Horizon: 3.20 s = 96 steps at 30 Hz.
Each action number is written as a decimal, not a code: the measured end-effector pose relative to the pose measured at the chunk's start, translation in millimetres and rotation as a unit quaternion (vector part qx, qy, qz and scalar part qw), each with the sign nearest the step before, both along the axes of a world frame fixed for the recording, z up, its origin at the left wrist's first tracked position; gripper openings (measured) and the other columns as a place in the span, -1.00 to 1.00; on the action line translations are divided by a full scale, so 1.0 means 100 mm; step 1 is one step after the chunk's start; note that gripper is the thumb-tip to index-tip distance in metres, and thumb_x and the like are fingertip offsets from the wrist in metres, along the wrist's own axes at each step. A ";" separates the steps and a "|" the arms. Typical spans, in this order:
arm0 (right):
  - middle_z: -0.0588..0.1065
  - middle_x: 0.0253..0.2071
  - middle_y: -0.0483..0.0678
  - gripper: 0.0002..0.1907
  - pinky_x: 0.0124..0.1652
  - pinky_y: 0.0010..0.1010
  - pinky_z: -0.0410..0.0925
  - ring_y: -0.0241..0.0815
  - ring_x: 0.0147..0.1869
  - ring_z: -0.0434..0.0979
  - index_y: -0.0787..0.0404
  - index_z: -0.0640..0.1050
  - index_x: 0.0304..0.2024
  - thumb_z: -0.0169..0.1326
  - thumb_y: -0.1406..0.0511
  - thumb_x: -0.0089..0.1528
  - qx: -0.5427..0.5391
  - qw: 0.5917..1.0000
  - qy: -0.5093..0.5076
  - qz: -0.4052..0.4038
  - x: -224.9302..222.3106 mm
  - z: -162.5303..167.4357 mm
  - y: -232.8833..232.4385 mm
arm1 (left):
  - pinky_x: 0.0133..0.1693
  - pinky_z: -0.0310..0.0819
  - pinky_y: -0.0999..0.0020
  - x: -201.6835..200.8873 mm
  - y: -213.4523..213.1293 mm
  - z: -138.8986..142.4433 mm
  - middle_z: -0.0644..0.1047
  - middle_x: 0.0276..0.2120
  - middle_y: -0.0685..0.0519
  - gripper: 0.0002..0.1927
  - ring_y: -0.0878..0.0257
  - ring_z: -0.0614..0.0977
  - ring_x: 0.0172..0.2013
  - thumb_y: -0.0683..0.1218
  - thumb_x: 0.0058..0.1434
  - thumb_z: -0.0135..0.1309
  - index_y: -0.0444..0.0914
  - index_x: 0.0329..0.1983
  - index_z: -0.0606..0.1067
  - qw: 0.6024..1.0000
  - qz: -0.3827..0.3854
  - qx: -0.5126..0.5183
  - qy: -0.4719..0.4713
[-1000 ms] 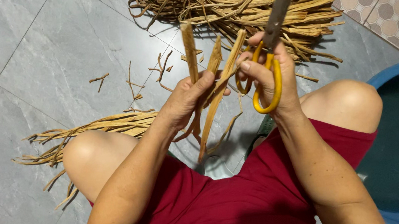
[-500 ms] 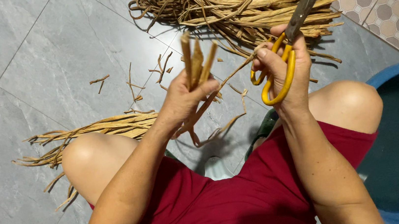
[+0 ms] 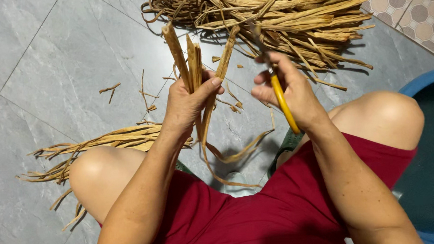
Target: The person sits on the floor and uses yellow-handled scissors to trim and split dried plant stems, cutting off hard end sections and discarding trimmings onto the floor. They process the stalks one at a time, setting trimmed pieces aside and pulling new stems from a pile.
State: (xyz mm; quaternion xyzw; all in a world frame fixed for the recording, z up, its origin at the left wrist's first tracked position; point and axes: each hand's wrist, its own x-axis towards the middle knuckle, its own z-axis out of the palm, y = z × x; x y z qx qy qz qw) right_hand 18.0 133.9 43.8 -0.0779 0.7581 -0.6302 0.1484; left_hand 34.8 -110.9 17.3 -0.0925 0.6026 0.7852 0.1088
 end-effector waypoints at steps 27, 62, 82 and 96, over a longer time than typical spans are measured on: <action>0.40 -0.50 -0.26 -0.59 -0.53 -0.65 0.19 -0.49 -0.52 0.30 0.15 0.55 0.07 0.33 0.32 0.18 0.003 0.999 -0.024 -0.024 0.09 0.04 -0.04 | -0.19 0.52 0.42 -0.01 -0.27 -0.10 0.63 -0.28 0.05 -0.82 0.35 0.67 -0.24 -0.14 0.38 0.14 -0.36 -0.07 0.48 0.991 -0.087 -0.089 0.056; 0.44 -0.25 -0.22 -0.55 -0.30 -0.69 0.29 -0.51 -0.28 0.36 0.24 0.46 0.17 0.30 0.49 0.28 -0.090 0.990 0.075 -0.085 0.05 0.07 -0.21 | -0.25 0.52 0.44 0.03 0.19 -0.16 0.55 -0.26 0.14 -0.68 0.39 0.55 -0.29 -0.07 0.28 0.28 -0.26 0.01 0.49 0.997 -0.031 -0.001 0.076; 0.53 0.09 0.00 -0.20 0.12 -0.35 0.43 -0.19 0.15 0.54 0.26 0.32 0.31 0.41 0.20 0.13 0.038 0.993 0.109 0.007 0.17 -0.05 -0.32 | -0.43 0.40 0.52 -0.03 0.13 -0.04 0.56 -0.40 0.17 -0.73 0.42 0.50 -0.48 -0.08 0.26 0.28 -0.25 -0.05 0.53 0.988 0.084 0.120 0.048; 0.57 -0.07 -0.05 -0.22 -0.04 -0.38 0.45 -0.22 -0.03 0.59 0.20 0.39 0.27 0.42 0.15 0.08 0.139 0.980 0.143 0.012 0.23 0.09 -0.44 | -0.45 0.28 0.57 0.02 0.17 0.04 0.54 -0.40 0.21 -0.81 0.50 0.43 -0.46 -0.14 0.29 0.27 -0.25 -0.07 0.57 0.991 0.088 0.066 0.080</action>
